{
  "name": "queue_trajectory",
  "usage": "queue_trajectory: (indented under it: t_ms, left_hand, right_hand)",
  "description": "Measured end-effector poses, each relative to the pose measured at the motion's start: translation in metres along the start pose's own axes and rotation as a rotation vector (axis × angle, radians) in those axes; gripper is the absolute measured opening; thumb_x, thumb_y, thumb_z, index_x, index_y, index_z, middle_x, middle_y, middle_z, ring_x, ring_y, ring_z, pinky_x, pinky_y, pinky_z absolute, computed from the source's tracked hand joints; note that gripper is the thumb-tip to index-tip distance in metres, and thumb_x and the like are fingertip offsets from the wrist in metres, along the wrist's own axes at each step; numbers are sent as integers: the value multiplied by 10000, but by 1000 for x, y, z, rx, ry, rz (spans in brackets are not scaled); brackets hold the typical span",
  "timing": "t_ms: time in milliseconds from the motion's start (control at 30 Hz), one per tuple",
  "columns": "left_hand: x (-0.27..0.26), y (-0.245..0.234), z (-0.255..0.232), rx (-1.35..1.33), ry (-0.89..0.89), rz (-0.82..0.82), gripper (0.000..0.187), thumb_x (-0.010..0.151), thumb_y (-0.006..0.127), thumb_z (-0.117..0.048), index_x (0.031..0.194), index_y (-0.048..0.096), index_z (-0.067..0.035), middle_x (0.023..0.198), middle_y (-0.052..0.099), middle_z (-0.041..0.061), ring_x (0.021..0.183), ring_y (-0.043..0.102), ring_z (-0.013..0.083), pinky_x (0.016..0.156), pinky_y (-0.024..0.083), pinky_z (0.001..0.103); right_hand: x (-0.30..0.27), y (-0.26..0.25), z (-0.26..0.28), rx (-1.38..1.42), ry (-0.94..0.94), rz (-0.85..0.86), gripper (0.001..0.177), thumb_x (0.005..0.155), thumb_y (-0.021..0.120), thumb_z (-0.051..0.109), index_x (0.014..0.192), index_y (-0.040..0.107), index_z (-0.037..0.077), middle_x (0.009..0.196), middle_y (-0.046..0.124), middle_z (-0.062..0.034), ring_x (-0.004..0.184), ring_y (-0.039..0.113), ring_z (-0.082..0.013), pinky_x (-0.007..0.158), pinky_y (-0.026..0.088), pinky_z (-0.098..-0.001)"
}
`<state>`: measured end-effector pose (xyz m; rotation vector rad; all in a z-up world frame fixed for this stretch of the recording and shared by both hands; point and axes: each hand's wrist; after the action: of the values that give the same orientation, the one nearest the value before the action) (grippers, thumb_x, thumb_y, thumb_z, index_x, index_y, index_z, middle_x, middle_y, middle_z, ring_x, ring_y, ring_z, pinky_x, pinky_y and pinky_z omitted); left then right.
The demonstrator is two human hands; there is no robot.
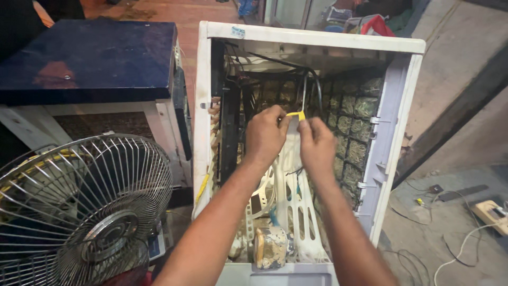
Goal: The person repairs the internal wiring of a white appliance, likely an air conditioner, by stripping wires, twisting them together, and securing connections with yellow electrical tape. They also use a multimeter to test the electrical circuit and plug a power cord into a socket to verify functionality.
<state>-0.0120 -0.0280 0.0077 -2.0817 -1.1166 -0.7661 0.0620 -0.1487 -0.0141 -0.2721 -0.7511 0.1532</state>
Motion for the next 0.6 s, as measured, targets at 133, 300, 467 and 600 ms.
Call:
queue_trajectory:
  t_ms: [133, 300, 467, 600]
  left_hand:
    - [-13, 8, -1, -116, -169, -1, 198, 819, 801, -195, 855, 698, -30, 819, 731, 144, 725, 714, 289, 653, 548, 406]
    - [-10, 29, 34, -797, -563, 413, 335, 915, 748, -224, 1193, 566, -183, 939, 757, 43, 810, 705, 136, 704, 591, 306]
    - [-5, 34, 60, -765, -502, 708, 283, 919, 697, -252, 1103, 760, -46, 959, 776, 34, 841, 718, 107, 686, 590, 289]
    - [-9, 38, 58, -663, -492, 588, 287, 859, 799, -222, 1011, 777, 20, 878, 764, 65, 756, 684, 127, 625, 544, 303]
  right_hand:
    - [-20, -1, 12, 4, -49, -45, 220, 1023, 640, 216, 970, 688, 8, 768, 697, -117, 679, 647, -137, 632, 510, -339]
    - [-23, -6, 12, -84, -22, -63, 210, 1026, 644, 220, 993, 689, 17, 741, 677, -137, 649, 632, -159, 612, 496, -357]
    - [-25, -16, 23, -147, -52, -15, 210, 1023, 641, 221, 969, 665, 19, 761, 683, -171, 654, 666, -284, 595, 485, -403]
    - [-30, -21, 30, -252, -78, 3, 240, 1039, 630, 212, 928, 612, 1, 772, 638, -230, 642, 630, -409, 583, 473, -460]
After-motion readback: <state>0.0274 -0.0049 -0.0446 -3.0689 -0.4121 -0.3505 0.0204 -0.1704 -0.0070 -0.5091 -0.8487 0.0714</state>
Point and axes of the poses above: each hand's wrist, its own x-axis towards the middle knuckle, its own y-axis out of the palm, z = x × y
